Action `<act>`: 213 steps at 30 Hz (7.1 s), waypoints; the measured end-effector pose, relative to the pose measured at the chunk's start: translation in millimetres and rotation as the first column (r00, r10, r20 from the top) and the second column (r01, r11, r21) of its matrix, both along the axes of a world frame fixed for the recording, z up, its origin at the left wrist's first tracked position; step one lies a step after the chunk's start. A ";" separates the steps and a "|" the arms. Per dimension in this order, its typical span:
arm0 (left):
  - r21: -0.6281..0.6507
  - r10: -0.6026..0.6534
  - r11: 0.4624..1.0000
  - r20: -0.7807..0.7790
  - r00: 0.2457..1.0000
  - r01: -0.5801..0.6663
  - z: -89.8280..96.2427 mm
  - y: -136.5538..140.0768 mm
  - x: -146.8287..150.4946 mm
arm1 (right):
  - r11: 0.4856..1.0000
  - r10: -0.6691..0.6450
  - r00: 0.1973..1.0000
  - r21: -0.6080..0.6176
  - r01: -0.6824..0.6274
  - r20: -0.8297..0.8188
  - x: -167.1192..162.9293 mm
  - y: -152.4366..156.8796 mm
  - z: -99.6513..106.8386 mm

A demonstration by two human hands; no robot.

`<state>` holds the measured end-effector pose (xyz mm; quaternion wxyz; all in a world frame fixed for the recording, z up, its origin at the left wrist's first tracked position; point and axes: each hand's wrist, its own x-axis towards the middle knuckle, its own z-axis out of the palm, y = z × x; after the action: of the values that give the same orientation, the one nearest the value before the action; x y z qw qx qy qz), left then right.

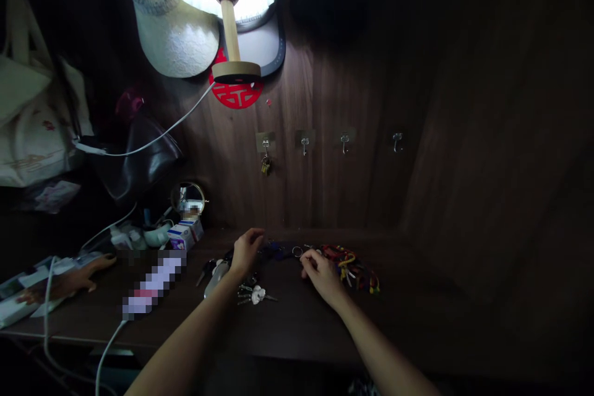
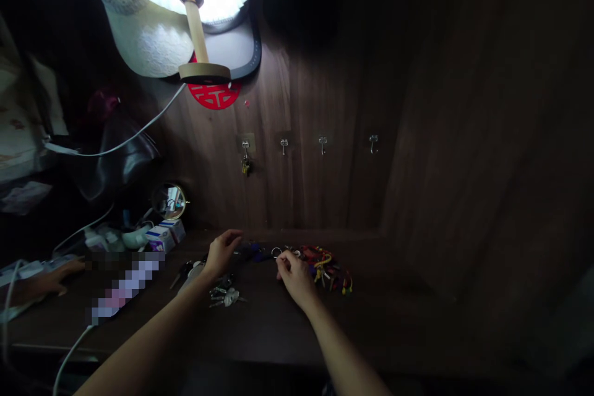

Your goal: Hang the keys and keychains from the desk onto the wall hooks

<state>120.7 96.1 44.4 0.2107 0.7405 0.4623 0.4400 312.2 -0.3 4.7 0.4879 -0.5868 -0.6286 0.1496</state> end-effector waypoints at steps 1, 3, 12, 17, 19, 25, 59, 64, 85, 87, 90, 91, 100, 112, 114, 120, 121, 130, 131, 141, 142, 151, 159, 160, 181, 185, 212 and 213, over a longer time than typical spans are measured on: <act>-0.005 -0.004 1.000 -0.019 1.000 0.004 -5.0 -0.8 -2.6 | 1.000 0.001 1.000 -0.002 -0.001 -0.001 -0.1 0.3 -0.7; -0.013 -0.018 1.000 -0.059 0.998 0.017 -14.4 -1.9 -6.0 | 1.000 0.001 1.000 -0.002 -0.001 -0.007 -0.4 0.3 -1.5; 0.056 -0.060 0.995 -0.369 0.928 0.087 -39.9 -15.8 0.4 | 1.000 0.008 1.000 -0.004 -0.008 -0.014 -1.7 -1.0 -0.8; 0.129 -0.011 0.989 -0.408 0.913 0.070 -34.6 -23.5 -0.9 | 1.000 0.004 1.000 -0.004 -0.004 -0.023 -1.7 -0.4 -2.0; 0.160 0.008 0.985 -0.405 0.914 0.063 -31.7 -25.5 -2.9 | 1.000 0.007 1.000 -0.010 -0.008 -0.019 -1.9 -0.5 -1.7; 0.200 0.015 0.979 -0.273 0.962 0.042 -26.6 -30.0 -5.1 | 1.000 0.004 0.999 -0.009 -0.005 -0.034 -2.7 -0.5 -1.1; -0.003 -0.093 0.995 0.207 0.974 0.095 -38.8 -65.1 39.0 | 1.000 0.013 0.898 -0.007 -0.018 -0.441 4.2 -1.2 2.2; 0.095 -0.022 0.995 -0.027 0.999 0.024 -39.0 -68.2 38.0 | 0.998 0.046 0.888 -0.024 -0.065 -0.457 6.4 -2.0 2.6; 0.184 -0.139 0.975 0.070 0.988 0.124 -37.2 -73.3 39.4 | 0.987 0.148 0.956 0.095 -0.127 -0.252 0.1 -13.6 9.5; 0.161 -0.156 0.977 0.079 0.985 0.142 -37.5 -73.5 39.4 | 0.973 0.112 0.991 0.209 -0.095 -0.072 -3.2 -16.6 10.5; 0.139 -0.177 0.976 0.073 0.981 0.166 -37.0 -74.2 39.4 | 0.937 0.036 0.990 0.341 -0.080 0.134 -9.8 -20.4 11.7; 0.145 -0.187 0.974 0.064 0.980 0.176 -36.8 -74.5 39.5 | 0.929 0.027 0.985 0.359 -0.089 0.172 -11.9 -21.4 12.2; 0.129 -0.208 0.973 0.149 0.967 0.190 -37.6 -75.1 38.7 | 0.934 0.109 0.956 0.301 -0.192 0.272 -22.5 -24.3 11.3; 0.127 -0.193 0.977 0.203 0.960 0.169 -34.4 -78.6 39.5 | 0.940 -0.005 0.985 0.337 -0.054 0.170 -18.1 -16.1 1.9; 0.117 -0.153 0.985 0.221 0.963 0.130 -34.9 -77.4 39.5 | 0.928 -0.027 0.987 0.371 -0.033 0.156 -18.1 -16.4 2.3; 0.127 -0.141 0.986 0.301 0.943 0.107 -34.1 -77.0 38.3 | 0.920 -0.104 0.985 0.391 0.042 0.139 -17.9 -15.1 3.0; 0.124 -0.134 0.987 0.322 0.937 0.099 -33.9 -77.0 37.9 | 0.921 -0.104 0.983 0.388 0.037 0.152 -18.1 -15.5 3.9; 0.090 -0.161 0.987 0.407 0.899 0.136 -31.2 -77.5 36.9 | 0.954 0.026 0.999 0.299 -0.032 0.024 -25.7 -9.7 18.1; 0.086 -0.161 0.987 0.413 0.896 0.138 -31.3 -77.5 36.8 | 0.959 0.033 0.999 0.281 -0.034 0.009 -27.0 -7.5 19.6; 0.023 -0.027 1.000 0.504 0.863 0.018 -33.7 -71.5 33.8 | 0.978 0.025 0.998 0.206 -0.035 0.051 -23.2 8.3 59.5; 0.005 0.010 1.000 0.530 0.848 -0.016 -33.8 -70.2 33.1 | 0.978 0.003 0.998 0.208 -0.015 0.060 -21.0 12.3 69.6; -0.043 0.083 0.997 0.579 0.811 -0.071 -36.2 -65.8 33.0 | 0.942 -0.160 0.982 0.313 0.121 0.101 -10.8 72.0 159.8; -0.079 0.090 0.995 0.542 0.835 -0.056 -41.5 -62.5 35.2 | 0.919 -0.203 0.977 0.356 0.169 0.060 -29.0 129.0 209.6; -0.082 0.088 0.995 0.538 0.839 -0.051 -42.1 -62.0 35.6 | 0.918 -0.212 0.976 0.355 0.179 0.057 -31.5 135.2 213.4; -0.096 0.073 0.995 0.522 0.850 -0.027 -36.8 -61.1 37.8 | 0.939 -0.223 0.967 0.239 0.247 -0.124 -31.6 169.7 198.5; -0.087 0.089 0.995 0.541 0.836 -0.050 -34.8 -61.1 36.0 | 0.967 -0.152 0.979 0.185 0.176 -0.137 -26.5 145.6 164.0; -0.119 0.174 0.984 0.521 0.836 -0.131 -34.2 -50.7 21.6 | 0.996 0.092 0.935 -0.050 -0.080 0.344 -36.5 1.8 1.6; -0.118 0.172 0.984 0.507 0.844 -0.130 -34.8 -50.7 21.8 | 0.995 0.094 0.938 -0.049 -0.082 0.333 -36.1 1.9 2.0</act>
<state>142.6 45.5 9.7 0.3206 0.5479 0.4629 0.6186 276.1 1.6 6.7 0.3565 -0.5834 -0.7253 0.0803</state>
